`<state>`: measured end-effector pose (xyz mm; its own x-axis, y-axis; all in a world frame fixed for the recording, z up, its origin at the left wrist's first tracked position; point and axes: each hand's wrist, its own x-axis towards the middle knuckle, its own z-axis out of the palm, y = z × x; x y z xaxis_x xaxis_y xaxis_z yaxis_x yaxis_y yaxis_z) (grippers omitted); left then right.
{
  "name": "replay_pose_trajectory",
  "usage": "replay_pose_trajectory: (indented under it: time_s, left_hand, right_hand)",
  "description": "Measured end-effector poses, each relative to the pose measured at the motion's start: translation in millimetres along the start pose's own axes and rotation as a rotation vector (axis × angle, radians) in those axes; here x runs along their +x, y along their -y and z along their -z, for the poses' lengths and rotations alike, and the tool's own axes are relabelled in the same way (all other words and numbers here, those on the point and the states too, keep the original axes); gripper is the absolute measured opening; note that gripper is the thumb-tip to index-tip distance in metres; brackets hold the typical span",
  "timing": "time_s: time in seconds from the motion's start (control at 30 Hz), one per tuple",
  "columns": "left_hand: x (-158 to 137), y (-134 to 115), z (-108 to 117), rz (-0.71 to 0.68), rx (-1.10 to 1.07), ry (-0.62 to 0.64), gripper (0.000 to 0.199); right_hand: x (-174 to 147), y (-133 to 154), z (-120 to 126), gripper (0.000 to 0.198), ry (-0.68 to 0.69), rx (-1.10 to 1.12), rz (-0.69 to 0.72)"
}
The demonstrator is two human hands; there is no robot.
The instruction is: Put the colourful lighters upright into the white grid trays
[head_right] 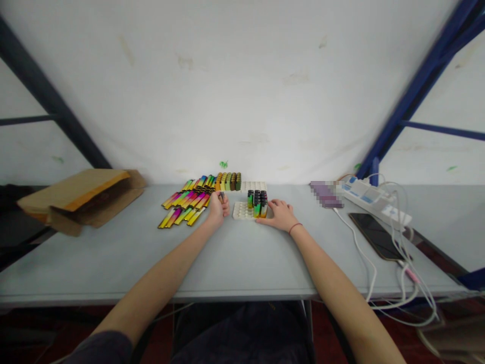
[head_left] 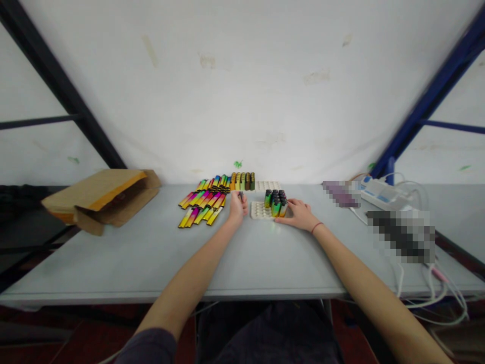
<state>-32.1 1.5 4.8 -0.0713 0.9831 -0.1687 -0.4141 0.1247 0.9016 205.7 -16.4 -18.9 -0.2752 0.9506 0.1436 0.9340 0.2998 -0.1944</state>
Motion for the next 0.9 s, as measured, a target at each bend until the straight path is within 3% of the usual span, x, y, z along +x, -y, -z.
replay_pose_trajectory:
  time_s: [0.9]
  left_hand:
    - [-0.4, -0.8, -0.2, 0.014, 0.008, -0.011, 0.048]
  right_hand:
    - [-0.7, 0.8, 0.2, 0.075, -0.004, 0.0, -0.006]
